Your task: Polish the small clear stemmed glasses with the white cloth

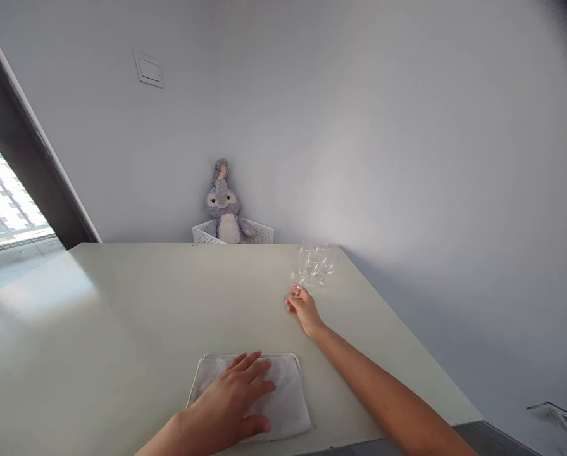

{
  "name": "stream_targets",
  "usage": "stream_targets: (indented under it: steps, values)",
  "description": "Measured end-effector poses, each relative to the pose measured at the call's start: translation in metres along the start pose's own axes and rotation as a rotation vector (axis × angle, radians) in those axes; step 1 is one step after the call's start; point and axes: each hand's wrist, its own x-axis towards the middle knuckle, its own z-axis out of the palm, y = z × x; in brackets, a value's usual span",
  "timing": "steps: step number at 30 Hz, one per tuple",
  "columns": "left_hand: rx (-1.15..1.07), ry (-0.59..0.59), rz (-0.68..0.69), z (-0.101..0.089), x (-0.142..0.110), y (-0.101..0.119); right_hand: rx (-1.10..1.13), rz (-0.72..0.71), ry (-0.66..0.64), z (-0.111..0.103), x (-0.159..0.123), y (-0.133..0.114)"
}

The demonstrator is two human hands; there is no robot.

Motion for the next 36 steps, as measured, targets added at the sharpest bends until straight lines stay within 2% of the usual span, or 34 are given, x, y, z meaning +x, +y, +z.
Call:
stream_targets:
  steps: [3,5,7,10,12,13,18,22,27,30,36]
  values:
    - [-0.127,0.179,-0.137,-0.004,0.012,-0.004,0.017,0.014,-0.067,0.016,-0.004,0.002]
    - [-0.309,0.345,-0.325,-0.006,0.019,-0.014,0.025,0.004,0.017,0.013,-0.003,0.003]
    - [-0.556,0.504,-0.535,-0.010,0.024,-0.029,0.027,-0.016,0.155,0.001,0.002,0.003]
    - [-0.954,0.697,-0.687,-0.015,0.036,-0.052,0.039,-0.021,0.256,-0.020,0.016,0.000]
    - [-1.134,0.740,-0.711,-0.017,0.050,-0.066,0.053,-0.011,0.273,-0.027,0.027,-0.003]
    - [-1.157,0.734,-0.737,-0.017,0.059,-0.072,0.060,-0.004,0.273,-0.028,0.033,-0.005]
    - [-0.956,0.618,-0.787,-0.007,0.104,-0.095,0.080,0.027,0.250,-0.013,0.053,-0.004]
    - [-0.869,0.659,-0.800,0.001,0.114,-0.107,0.057,0.042,0.193,0.010,0.052,0.001]
    - [-0.768,0.796,-0.884,-0.002,0.090,-0.129,0.008,0.057,0.048,0.051,0.045,0.004]
    - [-0.687,0.904,-0.958,-0.008,0.070,-0.145,-0.012,0.070,-0.049,0.086,0.045,0.006]
    - [-0.545,1.102,-1.072,-0.016,0.038,-0.166,-0.043,0.086,-0.234,0.172,0.041,0.007]
